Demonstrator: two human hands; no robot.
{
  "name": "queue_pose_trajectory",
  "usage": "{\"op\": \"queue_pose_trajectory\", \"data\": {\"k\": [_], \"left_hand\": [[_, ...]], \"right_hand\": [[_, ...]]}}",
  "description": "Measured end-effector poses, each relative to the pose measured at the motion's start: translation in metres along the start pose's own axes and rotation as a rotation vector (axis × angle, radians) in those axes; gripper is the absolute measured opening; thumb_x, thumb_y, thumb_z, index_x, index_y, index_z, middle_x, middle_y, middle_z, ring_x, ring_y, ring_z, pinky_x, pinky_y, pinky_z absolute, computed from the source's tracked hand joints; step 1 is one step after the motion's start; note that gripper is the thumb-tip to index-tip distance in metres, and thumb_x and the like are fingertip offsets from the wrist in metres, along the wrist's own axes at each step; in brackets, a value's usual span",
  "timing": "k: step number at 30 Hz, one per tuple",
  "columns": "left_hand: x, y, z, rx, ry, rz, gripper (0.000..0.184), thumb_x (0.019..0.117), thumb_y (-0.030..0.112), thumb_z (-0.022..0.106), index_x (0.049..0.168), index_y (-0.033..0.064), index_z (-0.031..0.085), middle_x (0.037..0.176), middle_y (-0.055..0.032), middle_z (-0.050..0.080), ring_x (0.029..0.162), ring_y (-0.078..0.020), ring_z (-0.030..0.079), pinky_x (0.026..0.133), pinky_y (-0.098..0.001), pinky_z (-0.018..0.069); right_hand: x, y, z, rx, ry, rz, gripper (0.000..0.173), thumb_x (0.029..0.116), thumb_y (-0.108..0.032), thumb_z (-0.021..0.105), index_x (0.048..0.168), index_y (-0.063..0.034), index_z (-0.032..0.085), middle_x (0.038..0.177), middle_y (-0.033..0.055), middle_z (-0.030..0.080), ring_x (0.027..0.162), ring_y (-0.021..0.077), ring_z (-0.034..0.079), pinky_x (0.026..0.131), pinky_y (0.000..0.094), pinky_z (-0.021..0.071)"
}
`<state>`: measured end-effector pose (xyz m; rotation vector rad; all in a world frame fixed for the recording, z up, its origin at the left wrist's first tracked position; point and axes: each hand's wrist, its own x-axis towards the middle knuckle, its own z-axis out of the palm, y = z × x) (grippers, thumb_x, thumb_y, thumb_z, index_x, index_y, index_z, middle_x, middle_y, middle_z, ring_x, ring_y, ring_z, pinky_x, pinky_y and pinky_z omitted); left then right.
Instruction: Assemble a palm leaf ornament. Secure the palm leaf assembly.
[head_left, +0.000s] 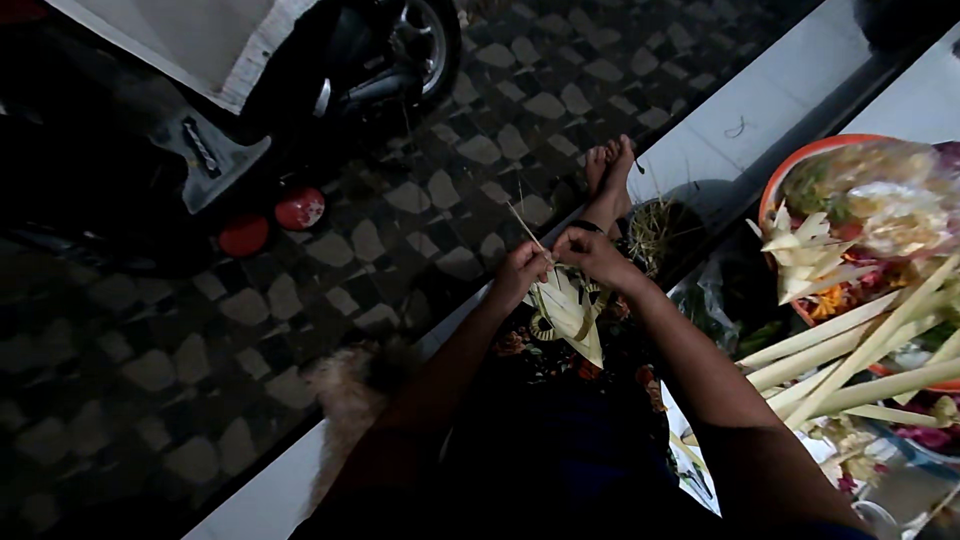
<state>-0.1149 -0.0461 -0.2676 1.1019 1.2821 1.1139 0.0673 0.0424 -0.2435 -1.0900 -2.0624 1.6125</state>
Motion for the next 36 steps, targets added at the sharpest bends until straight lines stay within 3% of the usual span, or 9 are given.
{"op": "queue_pose_trajectory", "data": {"k": [6,16,22,25,30,36], "left_hand": [[0.000,-0.002,0.002,0.039,0.022,0.012,0.015,0.1048,0.014,0.056,0.110,0.0002,0.059,0.093,-0.0068,0.070,0.073,-0.0116,0.066,0.068,-0.0283,0.0566],[-0.001,0.004,0.002,0.032,0.039,-0.025,0.019,0.1068,0.016,0.050,0.116,-0.0004,0.057,0.096,-0.0085,0.068,0.077,-0.0138,0.066,0.072,-0.0312,0.0569],[-0.002,0.005,0.002,0.057,0.018,-0.020,0.015,0.1045,0.011,0.052,0.113,-0.0004,0.058,0.094,-0.0074,0.068,0.077,-0.0129,0.065,0.073,-0.0310,0.0568],[-0.002,0.005,0.004,0.053,0.018,-0.022,0.014,0.1035,0.010,0.054,0.112,-0.0006,0.058,0.091,-0.0066,0.068,0.075,-0.0118,0.065,0.072,-0.0297,0.0563],[-0.002,0.003,0.004,0.039,0.021,-0.036,0.017,0.1056,0.012,0.053,0.114,-0.0010,0.058,0.094,-0.0081,0.068,0.078,-0.0129,0.066,0.074,-0.0306,0.0573],[-0.001,0.003,0.006,0.034,0.036,-0.033,0.019,0.1075,0.014,0.050,0.114,-0.0014,0.057,0.094,-0.0080,0.067,0.077,-0.0128,0.065,0.074,-0.0304,0.0572]], "right_hand": [[0.001,-0.007,-0.005,0.038,-0.069,0.060,0.016,0.0990,-0.012,0.066,0.111,-0.0018,0.065,0.096,0.0109,0.069,0.085,0.0185,0.066,0.080,0.0398,0.0563],[0.002,-0.009,-0.003,-0.001,-0.022,0.017,0.014,0.0965,-0.011,0.069,0.107,-0.0021,0.067,0.098,0.0113,0.070,0.089,0.0204,0.067,0.083,0.0440,0.0561],[0.002,-0.007,-0.007,-0.049,-0.013,-0.011,0.018,0.1021,-0.017,0.061,0.114,-0.0050,0.066,0.102,0.0103,0.068,0.093,0.0205,0.066,0.086,0.0452,0.0561],[0.000,-0.012,-0.010,-0.089,-0.076,-0.027,0.024,0.1004,-0.022,0.067,0.118,-0.0069,0.067,0.110,0.0089,0.071,0.098,0.0194,0.069,0.091,0.0452,0.0569],[0.002,-0.013,-0.011,-0.109,-0.072,-0.007,0.018,0.0958,-0.019,0.073,0.106,-0.0045,0.069,0.096,0.0111,0.070,0.087,0.0227,0.066,0.083,0.0484,0.0551],[-0.005,-0.018,-0.002,-0.215,0.013,-0.031,0.018,0.0943,-0.018,0.075,0.104,-0.0040,0.069,0.094,0.0105,0.072,0.086,0.0232,0.069,0.082,0.0488,0.0572]]}}
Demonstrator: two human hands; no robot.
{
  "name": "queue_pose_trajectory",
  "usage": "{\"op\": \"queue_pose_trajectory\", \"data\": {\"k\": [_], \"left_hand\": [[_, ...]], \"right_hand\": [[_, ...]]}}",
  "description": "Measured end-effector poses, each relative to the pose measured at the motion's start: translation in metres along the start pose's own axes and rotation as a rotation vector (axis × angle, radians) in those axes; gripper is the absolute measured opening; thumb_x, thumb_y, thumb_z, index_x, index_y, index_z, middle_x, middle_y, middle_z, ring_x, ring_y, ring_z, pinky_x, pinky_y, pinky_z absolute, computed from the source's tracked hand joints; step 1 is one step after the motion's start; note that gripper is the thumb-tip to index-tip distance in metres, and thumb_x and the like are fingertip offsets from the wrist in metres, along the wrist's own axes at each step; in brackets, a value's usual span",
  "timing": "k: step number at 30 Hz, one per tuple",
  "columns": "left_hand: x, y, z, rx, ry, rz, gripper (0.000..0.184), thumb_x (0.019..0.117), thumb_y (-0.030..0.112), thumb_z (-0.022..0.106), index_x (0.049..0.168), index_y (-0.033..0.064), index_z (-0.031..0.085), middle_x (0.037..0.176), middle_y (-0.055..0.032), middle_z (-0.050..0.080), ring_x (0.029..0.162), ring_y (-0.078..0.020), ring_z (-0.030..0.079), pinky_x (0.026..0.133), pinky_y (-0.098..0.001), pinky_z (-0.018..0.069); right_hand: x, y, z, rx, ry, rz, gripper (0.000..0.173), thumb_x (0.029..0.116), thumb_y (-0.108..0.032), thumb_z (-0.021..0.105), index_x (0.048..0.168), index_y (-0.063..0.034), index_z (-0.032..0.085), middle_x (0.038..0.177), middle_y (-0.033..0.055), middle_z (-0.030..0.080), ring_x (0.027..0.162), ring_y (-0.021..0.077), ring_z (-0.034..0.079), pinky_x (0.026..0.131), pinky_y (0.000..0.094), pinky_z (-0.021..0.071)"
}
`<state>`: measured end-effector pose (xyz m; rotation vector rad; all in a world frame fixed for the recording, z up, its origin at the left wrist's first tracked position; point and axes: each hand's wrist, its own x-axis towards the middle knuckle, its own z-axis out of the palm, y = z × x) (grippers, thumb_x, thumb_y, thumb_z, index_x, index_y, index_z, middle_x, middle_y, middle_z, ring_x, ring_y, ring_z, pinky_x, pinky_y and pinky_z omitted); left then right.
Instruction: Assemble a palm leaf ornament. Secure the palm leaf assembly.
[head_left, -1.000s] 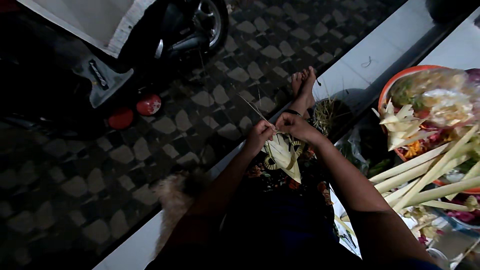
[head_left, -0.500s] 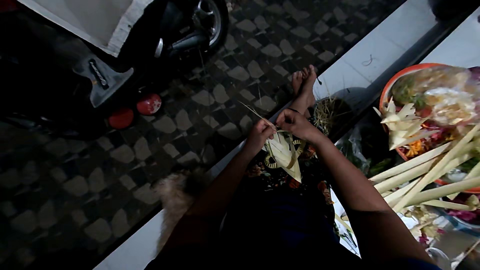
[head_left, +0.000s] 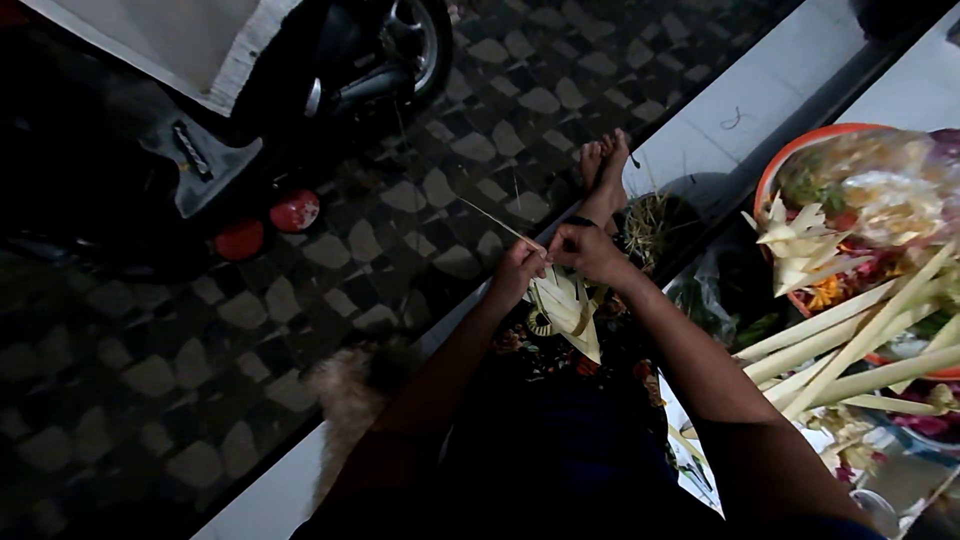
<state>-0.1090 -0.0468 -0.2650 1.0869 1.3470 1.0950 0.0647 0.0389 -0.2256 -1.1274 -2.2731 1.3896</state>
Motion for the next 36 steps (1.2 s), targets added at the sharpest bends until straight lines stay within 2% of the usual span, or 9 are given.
{"op": "queue_pose_trajectory", "data": {"k": [3,7,11,17,24,29,31,34,36], "left_hand": [[-0.002,0.001,0.001,0.002,-0.008,0.006,0.020,0.1079,0.015,0.048,0.115,-0.0009,0.057,0.097,-0.0084,0.068,0.080,-0.0134,0.066,0.076,-0.0309,0.0574],[-0.006,0.002,0.002,0.029,-0.006,0.024,0.030,0.0996,0.007,0.058,0.127,-0.0023,0.050,0.104,-0.0124,0.068,0.089,-0.0185,0.069,0.082,-0.0368,0.0585],[-0.009,0.000,0.011,0.072,0.130,0.040,0.034,0.0989,0.007,0.063,0.129,-0.0007,0.049,0.107,-0.0121,0.069,0.087,-0.0200,0.072,0.080,-0.0379,0.0627],[-0.013,0.006,0.018,0.142,0.209,0.094,0.034,0.0983,0.004,0.062,0.129,-0.0001,0.049,0.106,-0.0107,0.070,0.088,-0.0194,0.073,0.080,-0.0383,0.0630],[-0.012,0.006,0.016,0.207,0.168,0.141,0.029,0.0994,0.005,0.062,0.126,-0.0002,0.051,0.107,-0.0113,0.069,0.088,-0.0191,0.073,0.080,-0.0378,0.0631],[-0.011,0.006,0.009,0.433,0.089,0.243,0.022,0.1025,0.009,0.058,0.121,-0.0014,0.056,0.109,-0.0143,0.069,0.094,-0.0211,0.072,0.087,-0.0407,0.0610],[-0.010,0.000,0.007,0.536,0.085,0.343,0.015,0.1033,0.011,0.057,0.113,0.0005,0.061,0.108,-0.0131,0.069,0.098,-0.0212,0.070,0.090,-0.0405,0.0582],[-0.010,-0.004,0.007,0.628,0.107,0.439,0.013,0.1022,0.008,0.056,0.103,0.0015,0.067,0.117,-0.0147,0.069,0.120,-0.0285,0.063,0.108,-0.0453,0.0486],[-0.010,-0.002,0.009,0.642,0.124,0.440,0.013,0.1023,0.009,0.057,0.102,0.0023,0.069,0.117,-0.0141,0.069,0.122,-0.0292,0.062,0.107,-0.0457,0.0490]], "right_hand": [[-0.002,0.003,0.006,0.000,0.073,-0.003,0.016,0.0938,-0.016,0.075,0.103,-0.0044,0.069,0.095,0.0093,0.073,0.088,0.0225,0.071,0.084,0.0487,0.0581],[-0.004,0.006,0.010,0.028,0.136,-0.009,0.015,0.0944,-0.015,0.073,0.105,-0.0053,0.069,0.092,0.0089,0.071,0.083,0.0213,0.068,0.080,0.0470,0.0579],[-0.006,0.006,0.016,0.014,0.199,-0.006,0.014,0.0952,-0.016,0.071,0.106,-0.0066,0.070,0.090,0.0076,0.071,0.082,0.0205,0.069,0.078,0.0464,0.0587],[-0.012,-0.010,0.025,-0.333,0.321,-0.138,0.012,0.0980,-0.011,0.063,0.098,-0.0047,0.073,0.096,0.0124,0.072,0.087,0.0289,0.071,0.079,0.0508,0.0596],[-0.013,-0.008,0.027,-0.529,0.309,-0.234,0.011,0.0970,-0.007,0.064,0.098,-0.0037,0.074,0.098,0.0156,0.071,0.098,0.0339,0.070,0.093,0.0508,0.0564],[-0.010,-0.008,0.003,-0.308,0.034,-0.038,0.018,0.1027,-0.015,0.060,0.108,-0.0028,0.072,0.110,0.0172,0.069,0.108,0.0342,0.066,0.097,0.0558,0.0528],[-0.010,-0.004,-0.008,-0.085,-0.091,0.053,0.020,0.1051,-0.016,0.056,0.111,-0.0034,0.070,0.106,0.0148,0.069,0.099,0.0273,0.066,0.092,0.0515,0.0530],[-0.011,0.002,-0.012,0.138,-0.169,0.150,0.021,0.1065,-0.017,0.055,0.114,-0.0018,0.068,0.104,0.0133,0.068,0.094,0.0206,0.064,0.088,0.0434,0.0525],[-0.012,0.004,-0.010,0.196,-0.159,0.178,0.020,0.1065,-0.017,0.055,0.113,-0.0017,0.067,0.104,0.0117,0.067,0.094,0.0174,0.062,0.087,0.0397,0.0513]]}}
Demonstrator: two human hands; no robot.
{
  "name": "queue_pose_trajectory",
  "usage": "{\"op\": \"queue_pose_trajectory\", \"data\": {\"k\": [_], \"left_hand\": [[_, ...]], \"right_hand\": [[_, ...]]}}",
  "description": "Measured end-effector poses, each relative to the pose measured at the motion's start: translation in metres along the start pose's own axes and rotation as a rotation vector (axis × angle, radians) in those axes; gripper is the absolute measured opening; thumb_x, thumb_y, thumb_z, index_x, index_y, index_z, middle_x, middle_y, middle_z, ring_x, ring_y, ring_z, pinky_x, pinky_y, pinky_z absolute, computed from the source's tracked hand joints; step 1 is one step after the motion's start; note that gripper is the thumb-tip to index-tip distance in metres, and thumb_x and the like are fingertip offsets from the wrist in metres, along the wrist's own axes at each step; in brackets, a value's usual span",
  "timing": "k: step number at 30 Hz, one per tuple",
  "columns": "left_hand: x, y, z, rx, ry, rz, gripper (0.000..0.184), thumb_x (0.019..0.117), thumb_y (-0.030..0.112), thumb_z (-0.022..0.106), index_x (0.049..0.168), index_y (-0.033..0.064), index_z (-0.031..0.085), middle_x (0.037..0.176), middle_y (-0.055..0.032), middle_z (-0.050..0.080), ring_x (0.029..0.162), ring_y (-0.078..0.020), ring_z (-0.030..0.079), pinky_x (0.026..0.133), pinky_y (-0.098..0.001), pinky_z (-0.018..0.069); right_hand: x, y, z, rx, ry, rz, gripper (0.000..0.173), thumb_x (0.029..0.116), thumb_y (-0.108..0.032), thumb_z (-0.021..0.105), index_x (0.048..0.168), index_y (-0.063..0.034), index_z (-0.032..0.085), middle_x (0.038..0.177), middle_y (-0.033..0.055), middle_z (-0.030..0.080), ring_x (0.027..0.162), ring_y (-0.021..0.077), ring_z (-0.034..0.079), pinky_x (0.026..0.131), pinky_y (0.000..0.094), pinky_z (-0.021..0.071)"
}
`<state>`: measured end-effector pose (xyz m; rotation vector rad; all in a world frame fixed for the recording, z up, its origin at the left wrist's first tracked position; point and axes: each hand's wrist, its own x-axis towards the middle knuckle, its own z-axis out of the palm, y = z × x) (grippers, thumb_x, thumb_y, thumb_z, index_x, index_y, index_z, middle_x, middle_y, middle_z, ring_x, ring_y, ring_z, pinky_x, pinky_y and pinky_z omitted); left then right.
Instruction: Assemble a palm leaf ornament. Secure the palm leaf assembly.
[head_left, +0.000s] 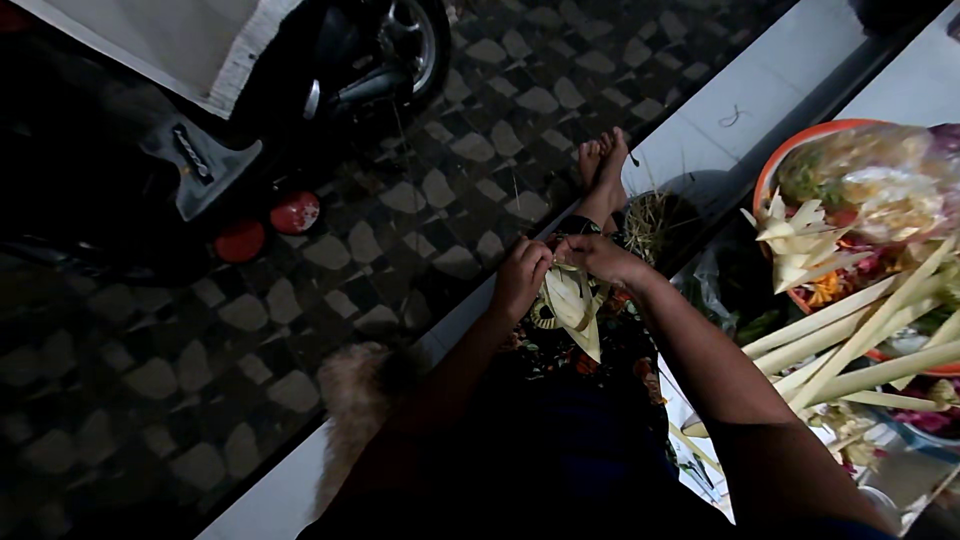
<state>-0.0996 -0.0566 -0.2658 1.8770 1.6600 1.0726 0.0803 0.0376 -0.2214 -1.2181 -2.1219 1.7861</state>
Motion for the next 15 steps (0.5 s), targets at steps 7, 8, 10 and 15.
{"op": "queue_pose_trajectory", "data": {"k": [7,8,10,15], "left_hand": [[-0.002,0.010,0.001,-0.007,-0.024,-0.111,0.018,0.1008,0.018,0.063,0.112,0.0053,0.071,0.120,-0.0128,0.067,0.107,-0.0224,0.067,0.093,-0.0404,0.0564],[-0.002,0.011,0.000,-0.016,-0.034,-0.131,0.021,0.1009,0.020,0.064,0.114,0.0053,0.070,0.121,-0.0133,0.066,0.106,-0.0226,0.067,0.091,-0.0406,0.0572],[0.000,0.013,0.000,-0.028,-0.062,-0.183,0.025,0.1014,0.025,0.064,0.118,0.0070,0.070,0.123,-0.0127,0.065,0.104,-0.0226,0.068,0.090,-0.0413,0.0575],[0.006,0.016,-0.003,-0.052,-0.077,-0.254,0.021,0.0987,0.023,0.069,0.111,0.0063,0.073,0.120,-0.0118,0.066,0.103,-0.0214,0.068,0.092,-0.0414,0.0574]], "right_hand": [[0.001,0.012,0.004,0.098,0.098,-0.004,0.019,0.1051,-0.016,0.058,0.110,-0.0014,0.069,0.101,0.0102,0.067,0.093,0.0148,0.062,0.087,0.0379,0.0515],[0.001,0.012,0.004,0.101,0.110,0.001,0.019,0.1050,-0.016,0.058,0.110,-0.0017,0.069,0.101,0.0100,0.068,0.092,0.0147,0.062,0.086,0.0378,0.0516],[0.000,0.010,0.005,0.111,0.121,0.006,0.018,0.1047,-0.015,0.058,0.110,-0.0022,0.069,0.099,0.0091,0.067,0.090,0.0139,0.062,0.085,0.0364,0.0515],[-0.001,0.013,0.006,0.116,0.134,-0.009,0.017,0.1037,-0.015,0.060,0.108,-0.0024,0.070,0.098,0.0088,0.068,0.089,0.0143,0.063,0.084,0.0371,0.0523]]}}
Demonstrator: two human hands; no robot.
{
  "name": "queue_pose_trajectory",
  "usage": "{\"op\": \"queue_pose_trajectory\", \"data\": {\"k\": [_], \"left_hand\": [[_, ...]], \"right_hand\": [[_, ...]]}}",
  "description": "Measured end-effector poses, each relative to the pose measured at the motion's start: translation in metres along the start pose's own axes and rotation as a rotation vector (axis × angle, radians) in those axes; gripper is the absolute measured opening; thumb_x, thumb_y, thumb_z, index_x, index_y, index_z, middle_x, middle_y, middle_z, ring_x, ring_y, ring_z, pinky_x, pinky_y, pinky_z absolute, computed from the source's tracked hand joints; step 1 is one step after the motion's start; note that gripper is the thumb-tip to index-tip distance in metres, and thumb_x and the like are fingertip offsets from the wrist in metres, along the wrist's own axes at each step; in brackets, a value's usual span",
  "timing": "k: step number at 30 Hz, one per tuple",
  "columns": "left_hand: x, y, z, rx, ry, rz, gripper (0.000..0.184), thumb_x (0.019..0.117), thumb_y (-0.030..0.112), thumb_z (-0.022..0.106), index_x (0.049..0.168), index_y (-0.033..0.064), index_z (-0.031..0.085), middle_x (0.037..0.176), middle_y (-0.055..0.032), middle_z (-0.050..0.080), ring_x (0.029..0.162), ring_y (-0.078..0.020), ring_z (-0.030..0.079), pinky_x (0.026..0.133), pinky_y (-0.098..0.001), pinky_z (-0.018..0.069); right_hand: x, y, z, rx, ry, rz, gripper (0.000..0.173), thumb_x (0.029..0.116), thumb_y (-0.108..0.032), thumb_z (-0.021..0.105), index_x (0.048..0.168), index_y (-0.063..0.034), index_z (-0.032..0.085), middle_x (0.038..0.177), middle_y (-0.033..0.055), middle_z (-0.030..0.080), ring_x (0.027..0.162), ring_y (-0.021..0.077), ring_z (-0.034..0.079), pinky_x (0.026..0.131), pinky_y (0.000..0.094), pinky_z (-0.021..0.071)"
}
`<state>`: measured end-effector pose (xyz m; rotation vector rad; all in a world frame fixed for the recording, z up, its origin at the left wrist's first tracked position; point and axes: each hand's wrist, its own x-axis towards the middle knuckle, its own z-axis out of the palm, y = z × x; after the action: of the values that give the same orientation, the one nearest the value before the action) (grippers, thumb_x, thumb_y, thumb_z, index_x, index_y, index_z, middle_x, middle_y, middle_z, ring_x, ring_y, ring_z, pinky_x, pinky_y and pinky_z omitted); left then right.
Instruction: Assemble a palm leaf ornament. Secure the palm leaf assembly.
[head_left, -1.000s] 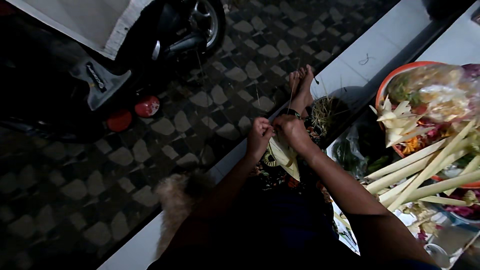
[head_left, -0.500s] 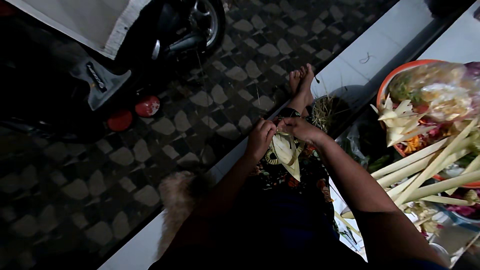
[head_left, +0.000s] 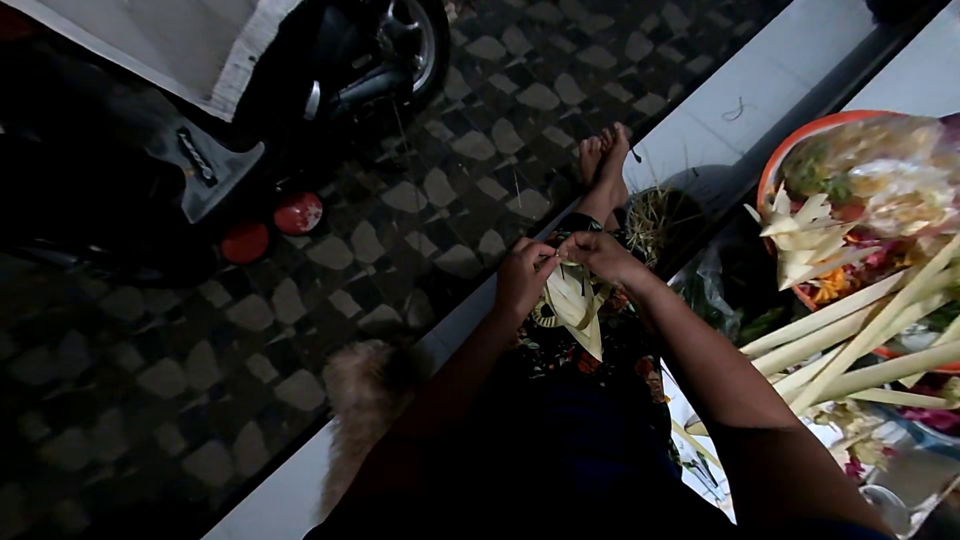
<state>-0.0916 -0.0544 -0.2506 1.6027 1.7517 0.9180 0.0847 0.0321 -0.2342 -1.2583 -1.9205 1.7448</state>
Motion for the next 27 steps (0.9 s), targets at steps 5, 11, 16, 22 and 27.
{"op": "queue_pose_trajectory", "data": {"k": [5,11,16,22,27], "left_hand": [[0.003,-0.002,-0.002,-0.007,-0.026,-0.011,0.018,0.0979,0.024,0.069,0.104,0.0070,0.074,0.118,-0.0094,0.067,0.100,-0.0184,0.068,0.089,-0.0393,0.0580],[0.006,0.000,-0.008,-0.400,-0.146,-0.228,0.016,0.0969,0.017,0.067,0.106,0.0031,0.070,0.113,-0.0109,0.067,0.105,-0.0188,0.064,0.093,-0.0407,0.0547],[0.010,-0.002,-0.017,-0.506,-0.296,-0.342,0.029,0.1021,0.026,0.056,0.117,0.0039,0.068,0.116,-0.0107,0.067,0.109,-0.0174,0.062,0.098,-0.0424,0.0504],[0.017,-0.013,-0.022,-0.470,-0.390,-0.325,0.031,0.1016,0.028,0.055,0.115,0.0045,0.069,0.115,-0.0102,0.067,0.109,-0.0173,0.062,0.098,-0.0431,0.0500],[0.012,-0.011,-0.016,-0.499,-0.271,-0.356,0.029,0.1021,0.027,0.061,0.120,0.0055,0.068,0.117,-0.0101,0.068,0.110,-0.0171,0.062,0.099,-0.0416,0.0499]], "right_hand": [[-0.003,0.005,0.002,-0.043,0.067,-0.065,0.017,0.1019,-0.019,0.064,0.106,-0.0051,0.073,0.096,0.0079,0.071,0.090,0.0160,0.066,0.085,0.0406,0.0542],[-0.009,-0.005,0.005,-0.288,0.175,-0.154,0.016,0.1012,-0.022,0.065,0.105,-0.0097,0.074,0.098,0.0073,0.073,0.091,0.0213,0.069,0.086,0.0493,0.0564],[-0.011,-0.008,0.011,-0.475,0.247,-0.303,0.018,0.1010,-0.022,0.064,0.103,-0.0091,0.075,0.104,0.0079,0.073,0.097,0.0242,0.069,0.093,0.0523,0.0549],[-0.013,-0.011,0.019,-0.657,0.284,-0.346,0.019,0.1024,-0.026,0.062,0.104,-0.0117,0.075,0.105,0.0075,0.072,0.108,0.0270,0.066,0.108,0.0570,0.0427],[-0.011,-0.005,0.021,-0.700,0.368,-0.381,0.018,0.1020,-0.024,0.063,0.103,-0.0111,0.075,0.104,0.0078,0.073,0.108,0.0273,0.067,0.109,0.0558,0.0421]]}}
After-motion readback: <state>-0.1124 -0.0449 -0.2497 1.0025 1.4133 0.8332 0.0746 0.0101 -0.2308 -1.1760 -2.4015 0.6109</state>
